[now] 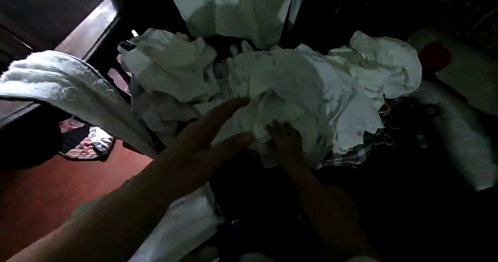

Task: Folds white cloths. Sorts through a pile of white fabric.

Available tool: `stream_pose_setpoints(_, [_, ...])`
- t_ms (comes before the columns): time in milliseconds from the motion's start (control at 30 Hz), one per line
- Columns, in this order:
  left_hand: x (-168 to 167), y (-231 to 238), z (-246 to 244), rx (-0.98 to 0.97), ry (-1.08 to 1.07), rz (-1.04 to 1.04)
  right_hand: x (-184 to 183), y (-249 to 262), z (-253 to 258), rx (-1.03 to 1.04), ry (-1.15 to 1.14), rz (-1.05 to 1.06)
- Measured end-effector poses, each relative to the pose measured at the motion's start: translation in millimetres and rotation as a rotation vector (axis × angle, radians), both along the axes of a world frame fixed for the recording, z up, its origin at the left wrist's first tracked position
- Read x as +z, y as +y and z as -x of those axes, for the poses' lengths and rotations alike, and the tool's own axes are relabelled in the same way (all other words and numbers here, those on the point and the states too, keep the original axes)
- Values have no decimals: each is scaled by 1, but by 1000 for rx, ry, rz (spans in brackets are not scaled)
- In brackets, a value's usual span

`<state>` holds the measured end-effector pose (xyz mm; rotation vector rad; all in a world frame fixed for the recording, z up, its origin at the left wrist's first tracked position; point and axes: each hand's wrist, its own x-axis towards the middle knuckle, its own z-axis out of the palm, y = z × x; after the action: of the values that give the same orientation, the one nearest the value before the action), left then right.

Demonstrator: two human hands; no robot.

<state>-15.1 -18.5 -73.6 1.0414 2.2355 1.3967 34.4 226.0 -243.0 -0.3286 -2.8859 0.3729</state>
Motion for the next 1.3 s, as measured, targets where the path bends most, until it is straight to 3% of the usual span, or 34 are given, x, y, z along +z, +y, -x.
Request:
stream_pose_setpoints(133, [-44,69,26,101,-612,-253,3,3,-1,-4,18,30])
stream_pose_setpoints(267, [-122,73,43,253,-756,-199,3,11,-3,23,-4,104])
stream_pose_setpoints(333, [-134,68,48,276,-808,-187,5,11,-7,-8,81,152])
stream_pose_setpoints(467, [-123,59,57,214,-714,-219,29,28,9,-106,336,18])
stream_pose_setpoints(633, [-125,57,55,167,-749,-228,68,69,55,-259,138,-153])
stream_pose_setpoints(867, [-122,55,43,46,-581,-172,147,66,59,-350,170,45])
stream_pose_setpoints(933, [-119,57,39,33,-549,-133,155,70,54,-397,168,53])
stream_pose_setpoints(1000, [-117,57,38,27,-522,-123,155,82,47,-457,100,-68])
stream_pose_setpoints(1100, [-116,52,34,15,-472,-131,140,111,26,-577,-101,-258])
stream_pose_setpoints(1167, [-114,49,34,11,-451,-109,139,118,11,-659,-242,-239])
stream_pose_setpoints(1233, [-112,47,35,3,-441,-92,146,112,-1,-696,-199,-181])
stream_pose_setpoints(1300, [-111,46,35,-9,-434,-106,154,102,-12,-659,-19,-143])
